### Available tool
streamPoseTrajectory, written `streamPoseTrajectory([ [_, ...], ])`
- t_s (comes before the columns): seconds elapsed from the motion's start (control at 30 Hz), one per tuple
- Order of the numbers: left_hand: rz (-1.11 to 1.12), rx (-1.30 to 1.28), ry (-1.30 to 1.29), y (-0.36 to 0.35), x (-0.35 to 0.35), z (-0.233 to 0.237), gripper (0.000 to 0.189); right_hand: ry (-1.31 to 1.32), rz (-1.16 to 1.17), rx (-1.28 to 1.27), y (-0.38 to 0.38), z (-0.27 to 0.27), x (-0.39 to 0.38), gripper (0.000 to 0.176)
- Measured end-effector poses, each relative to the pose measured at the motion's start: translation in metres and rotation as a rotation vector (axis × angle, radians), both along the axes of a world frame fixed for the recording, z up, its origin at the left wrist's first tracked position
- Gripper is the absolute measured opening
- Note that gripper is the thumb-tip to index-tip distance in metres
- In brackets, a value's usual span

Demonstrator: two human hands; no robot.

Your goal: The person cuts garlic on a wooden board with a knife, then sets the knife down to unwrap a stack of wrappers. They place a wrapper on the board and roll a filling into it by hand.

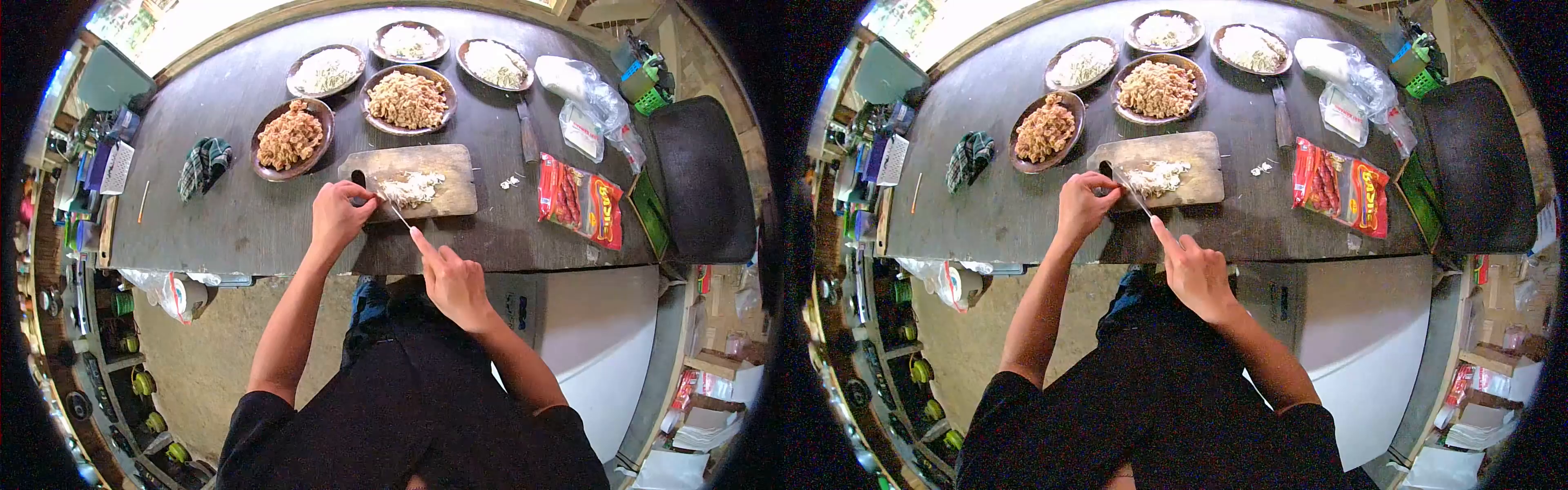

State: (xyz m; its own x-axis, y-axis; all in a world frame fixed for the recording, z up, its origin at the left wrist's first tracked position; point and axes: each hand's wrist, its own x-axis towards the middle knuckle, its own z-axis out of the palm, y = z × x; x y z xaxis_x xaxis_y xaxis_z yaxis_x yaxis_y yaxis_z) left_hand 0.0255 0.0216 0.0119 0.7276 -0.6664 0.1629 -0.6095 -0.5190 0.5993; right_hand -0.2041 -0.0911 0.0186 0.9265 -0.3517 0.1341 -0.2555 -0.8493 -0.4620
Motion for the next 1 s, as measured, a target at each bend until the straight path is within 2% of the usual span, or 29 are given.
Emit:
streamPoseTrajectory([
  [0.4, -0.017, -0.003, 0.073, -0.003, -0.001, 0.007, 0.015, 0.086, 0.024, -0.103, 0.006, 0.003, 0.01, 0.07],
  [0.5, 0.005, -0.003, 0.106, -0.003, 0.0, 0.007, 0.016, 0.06, 0.026, -0.09, 0.004, 0.004, 0.012, 0.069],
  [0.57, 0.013, -0.005, 0.11, -0.002, 0.0, 0.006, 0.016, 0.04, -0.011, -0.059, 0.002, 0.008, 0.011, 0.061],
  [0.63, 0.022, 0.018, 0.175, -0.003, -0.001, 0.012, 0.017, 0.031, -0.009, -0.046, -0.001, 0.006, 0.007, 0.063],
  [1.0, -0.038, 0.011, 0.064, -0.002, 0.004, 0.003, 0.018, 0.027, 0.041, -0.026, 0.002, 0.004, 0.002, 0.067],
])
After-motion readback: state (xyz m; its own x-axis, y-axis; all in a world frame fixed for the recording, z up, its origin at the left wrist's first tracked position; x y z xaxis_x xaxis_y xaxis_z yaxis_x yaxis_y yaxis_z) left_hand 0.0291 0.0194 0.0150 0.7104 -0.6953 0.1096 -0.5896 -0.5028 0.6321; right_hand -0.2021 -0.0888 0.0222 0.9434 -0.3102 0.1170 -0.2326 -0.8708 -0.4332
